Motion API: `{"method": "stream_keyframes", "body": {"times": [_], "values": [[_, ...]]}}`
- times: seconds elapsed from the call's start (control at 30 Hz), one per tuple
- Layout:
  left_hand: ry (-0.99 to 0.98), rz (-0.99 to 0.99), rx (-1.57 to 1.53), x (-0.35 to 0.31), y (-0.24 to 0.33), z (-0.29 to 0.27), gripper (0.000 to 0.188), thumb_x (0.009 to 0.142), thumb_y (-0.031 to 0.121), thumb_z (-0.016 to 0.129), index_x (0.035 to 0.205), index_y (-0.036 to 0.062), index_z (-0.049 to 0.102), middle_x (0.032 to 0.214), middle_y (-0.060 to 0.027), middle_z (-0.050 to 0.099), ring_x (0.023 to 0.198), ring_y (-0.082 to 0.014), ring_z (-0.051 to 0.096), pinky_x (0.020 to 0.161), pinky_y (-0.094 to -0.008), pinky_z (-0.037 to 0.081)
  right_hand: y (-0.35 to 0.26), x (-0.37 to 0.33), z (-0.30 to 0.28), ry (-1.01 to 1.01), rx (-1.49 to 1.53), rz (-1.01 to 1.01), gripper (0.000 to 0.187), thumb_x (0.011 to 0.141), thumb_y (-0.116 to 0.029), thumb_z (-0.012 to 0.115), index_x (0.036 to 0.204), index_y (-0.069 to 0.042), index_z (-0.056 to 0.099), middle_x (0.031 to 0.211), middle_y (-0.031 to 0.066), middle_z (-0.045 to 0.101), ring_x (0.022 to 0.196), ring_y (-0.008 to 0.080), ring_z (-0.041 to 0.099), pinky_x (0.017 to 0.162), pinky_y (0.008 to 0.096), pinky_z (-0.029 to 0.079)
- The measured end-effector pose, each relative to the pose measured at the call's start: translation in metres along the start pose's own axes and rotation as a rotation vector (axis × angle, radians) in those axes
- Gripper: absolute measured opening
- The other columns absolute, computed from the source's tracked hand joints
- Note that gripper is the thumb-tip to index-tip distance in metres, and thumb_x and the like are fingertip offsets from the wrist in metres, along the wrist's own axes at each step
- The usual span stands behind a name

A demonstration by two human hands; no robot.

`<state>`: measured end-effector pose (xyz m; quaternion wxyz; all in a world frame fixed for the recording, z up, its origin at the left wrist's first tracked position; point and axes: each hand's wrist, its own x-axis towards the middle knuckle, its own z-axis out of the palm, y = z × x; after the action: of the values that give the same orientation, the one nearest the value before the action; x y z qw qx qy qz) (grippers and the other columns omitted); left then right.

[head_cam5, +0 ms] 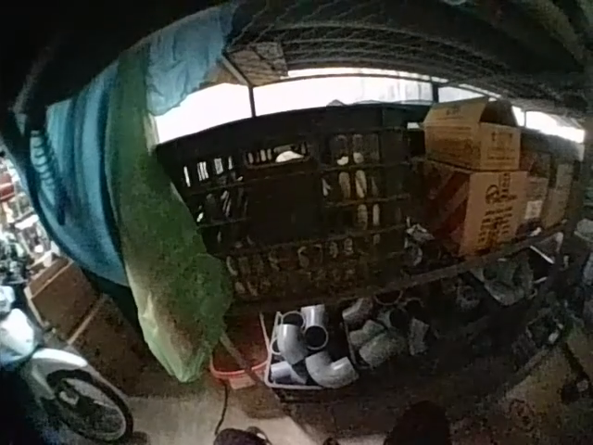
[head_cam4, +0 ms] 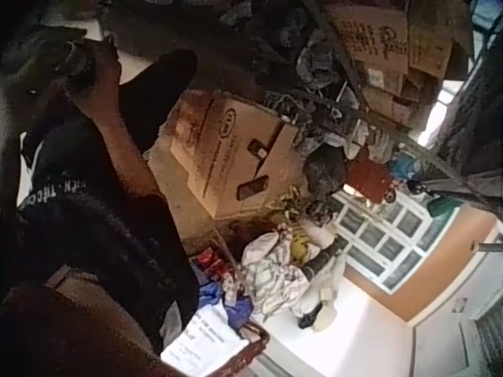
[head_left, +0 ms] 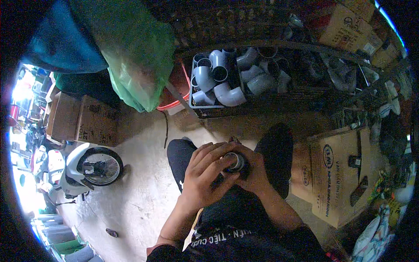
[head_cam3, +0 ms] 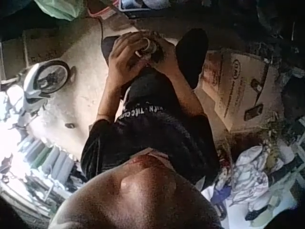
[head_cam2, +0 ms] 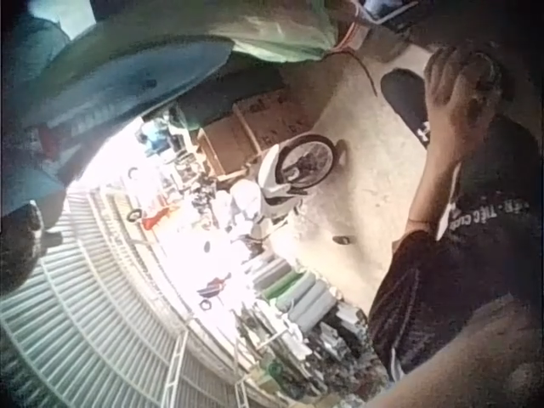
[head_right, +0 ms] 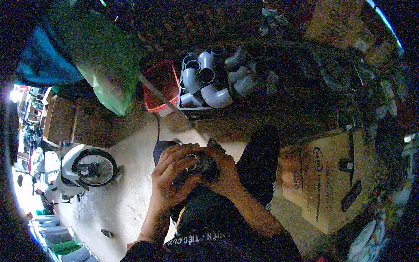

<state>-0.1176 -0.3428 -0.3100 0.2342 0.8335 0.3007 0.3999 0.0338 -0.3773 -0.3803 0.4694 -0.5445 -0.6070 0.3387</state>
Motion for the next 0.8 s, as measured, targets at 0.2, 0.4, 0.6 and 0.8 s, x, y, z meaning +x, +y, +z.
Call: {"method": "stream_keyframes", "body": {"times": [0.2, 0.4, 0.6, 0.8], "values": [[0.027, 0.056, 0.028, -0.002, -0.001, 0.001, 0.037, 0.069, 0.015, 0.072, 0.102, 0.0051, 0.057, 0.114, -0.0144, 0.057, 0.1, -0.0333, 0.056, 0.089, -0.0458, 0.042, 0.0, 0.002, 0.001, 0.014, 0.11, -0.014, 0.054, 0.064, -0.034, 0.077, 0.106, -0.007, 0.057, 0.098, 0.0108, 0.064, 0.091, 0.0258, 0.063, 0.085, 0.037, 0.047], [0.068, 0.034, -0.054, -0.001, -0.002, 0.003, 0.038, 0.069, 0.012, 0.072, 0.103, 0.0043, 0.057, 0.11, -0.0163, 0.059, 0.097, -0.034, 0.058, 0.088, -0.0458, 0.043, -0.007, 0.004, 0.0, 0.006, 0.273, 0.04, 0.048, 0.065, -0.028, 0.079, 0.102, -0.007, 0.058, 0.097, 0.0083, 0.065, 0.091, 0.0228, 0.064, 0.087, 0.0356, 0.047], [0.095, 0.014, -0.091, 0.001, -0.005, 0.003, 0.036, 0.071, 0.006, 0.07, 0.104, 0.0032, 0.056, 0.108, -0.016, 0.061, 0.099, -0.0325, 0.06, 0.089, -0.0455, 0.044, 0.003, 0.003, 0.002, 0.019, 0.269, 0.058, 0.048, 0.064, -0.023, 0.079, 0.104, -0.005, 0.058, 0.097, 0.0099, 0.065, 0.091, 0.0197, 0.063, 0.082, 0.0319, 0.049], [0.009, -0.062, -0.088, 0.001, -0.014, 0.015, 0.034, 0.074, 0.005, 0.069, 0.105, 0.0022, 0.055, 0.109, -0.0153, 0.062, 0.102, -0.0305, 0.059, 0.094, -0.0446, 0.043, 0.006, 0.001, 0.005, 0.021, 0.23, 0.109, 0.051, 0.061, -0.018, 0.079, 0.105, -0.005, 0.057, 0.095, 0.0101, 0.065, 0.09, 0.0194, 0.063, 0.081, 0.0319, 0.049]]}}
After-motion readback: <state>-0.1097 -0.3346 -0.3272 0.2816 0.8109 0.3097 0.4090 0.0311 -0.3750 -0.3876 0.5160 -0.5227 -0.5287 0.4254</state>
